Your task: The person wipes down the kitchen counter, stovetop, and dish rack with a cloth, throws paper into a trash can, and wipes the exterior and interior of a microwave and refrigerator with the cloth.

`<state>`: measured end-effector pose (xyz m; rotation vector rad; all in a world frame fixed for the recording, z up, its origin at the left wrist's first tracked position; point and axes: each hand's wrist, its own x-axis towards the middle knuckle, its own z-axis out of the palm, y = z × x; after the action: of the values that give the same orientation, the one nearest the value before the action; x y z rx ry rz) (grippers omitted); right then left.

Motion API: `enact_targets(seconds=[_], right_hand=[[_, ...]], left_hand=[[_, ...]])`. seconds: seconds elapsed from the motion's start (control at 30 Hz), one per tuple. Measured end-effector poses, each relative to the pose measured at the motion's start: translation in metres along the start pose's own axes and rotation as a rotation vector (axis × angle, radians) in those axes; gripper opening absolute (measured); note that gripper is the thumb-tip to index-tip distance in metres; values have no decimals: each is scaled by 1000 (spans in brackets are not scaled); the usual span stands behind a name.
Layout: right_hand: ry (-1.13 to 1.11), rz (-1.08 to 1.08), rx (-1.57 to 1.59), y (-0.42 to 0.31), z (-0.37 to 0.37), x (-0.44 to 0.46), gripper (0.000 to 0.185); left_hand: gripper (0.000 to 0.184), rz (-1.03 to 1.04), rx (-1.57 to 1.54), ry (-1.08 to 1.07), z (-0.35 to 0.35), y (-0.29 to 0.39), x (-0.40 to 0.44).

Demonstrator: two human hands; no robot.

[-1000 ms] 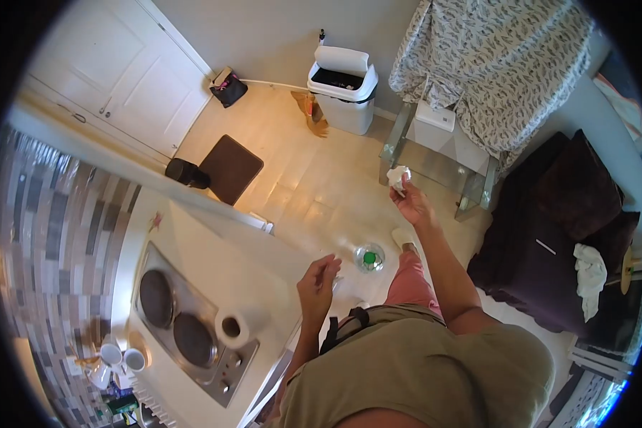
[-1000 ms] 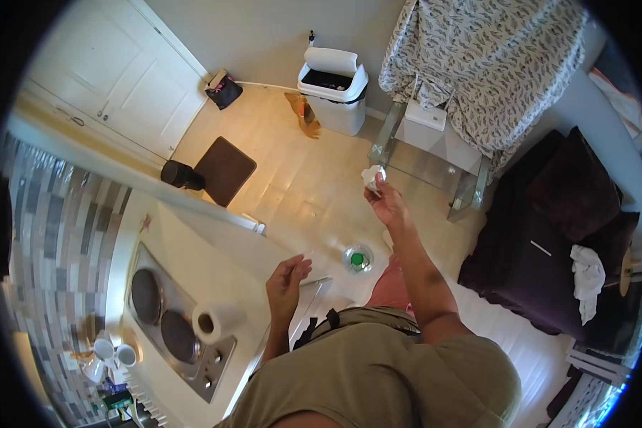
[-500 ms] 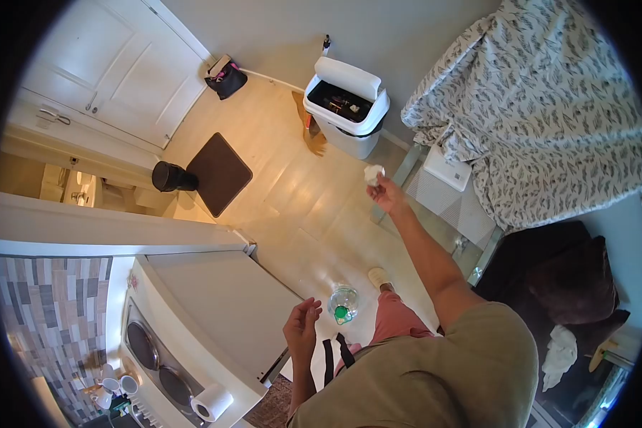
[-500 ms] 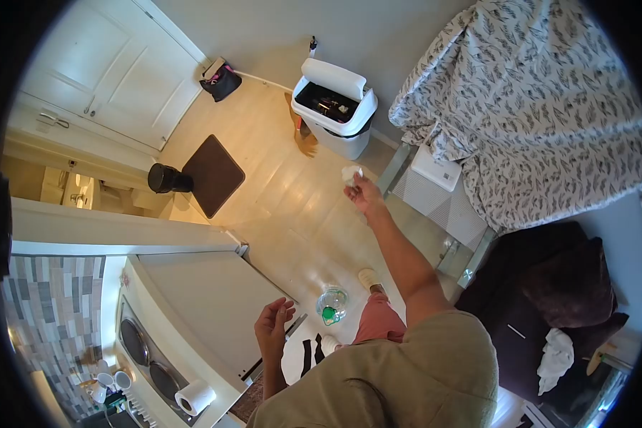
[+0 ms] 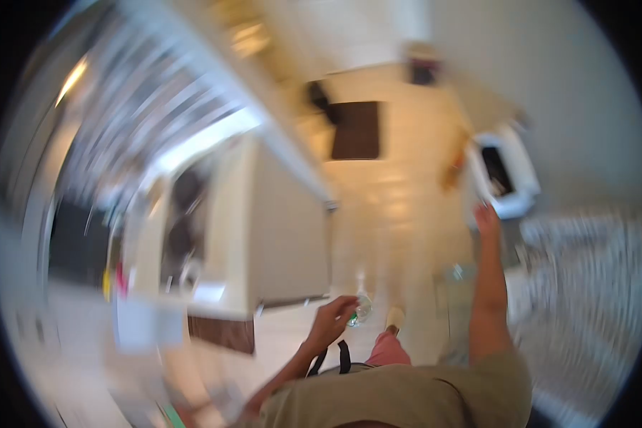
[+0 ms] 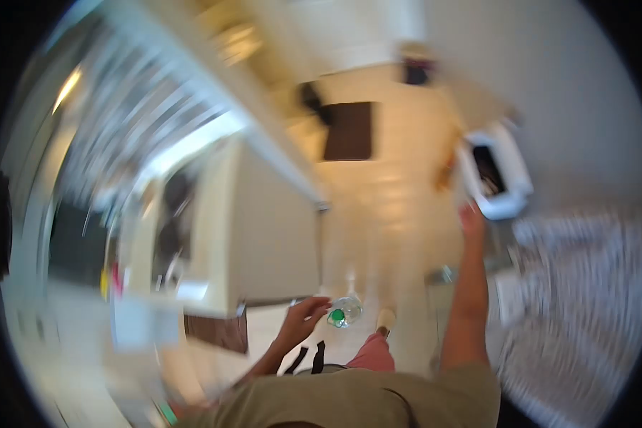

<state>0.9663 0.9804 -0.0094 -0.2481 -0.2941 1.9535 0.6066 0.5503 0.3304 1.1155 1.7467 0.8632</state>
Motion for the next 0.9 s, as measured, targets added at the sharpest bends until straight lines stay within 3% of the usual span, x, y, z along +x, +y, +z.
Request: enact_targets(seconds=[0.07,0.17,0.2,0.23,0.27,0.3,0.37,0.4,0.5,0.57,0.73,0.9], right_hand=[[513,187,-7,69,37,-45,21],[427,370,-113,194,44,-132,17],[548,435,-222,240,60,-170,18],[185,583,-634,276,56,-210,23],[60,827,-975,301,84,-242,16],[40,943,-844,349,93,-271,17],[645,1158,-495,436,128,-329,17],[650,1145,-496,468,149,-355,17],[527,1260,-764,550,215,-411,15],[269,1371,-934,593,240,-435,16],[-65,1313,-1187,721,310,-455,17],[-363,1292,-1312,826,374,-481,17]], left_hand=[[23,21,-14,54,-12,-5,-20],[22,45,-69,266,-37,-22,-63],[20,59,-83,284,-50,-31,-80],[19,77,-88,283,-63,-40,-98],[19,81,-97,321,-78,-49,-120],[18,59,-134,365,-93,-61,-144],[17,61,-242,451,-121,-95,-197],[17,69,-246,441,-136,-110,-225],[16,-100,-450,617,-182,-153,-320],[16,-119,-431,719,-207,-182,-380],[19,-184,-438,1069,-275,-237,-494],[27,-361,-447,1188,-339,-283,-547]])
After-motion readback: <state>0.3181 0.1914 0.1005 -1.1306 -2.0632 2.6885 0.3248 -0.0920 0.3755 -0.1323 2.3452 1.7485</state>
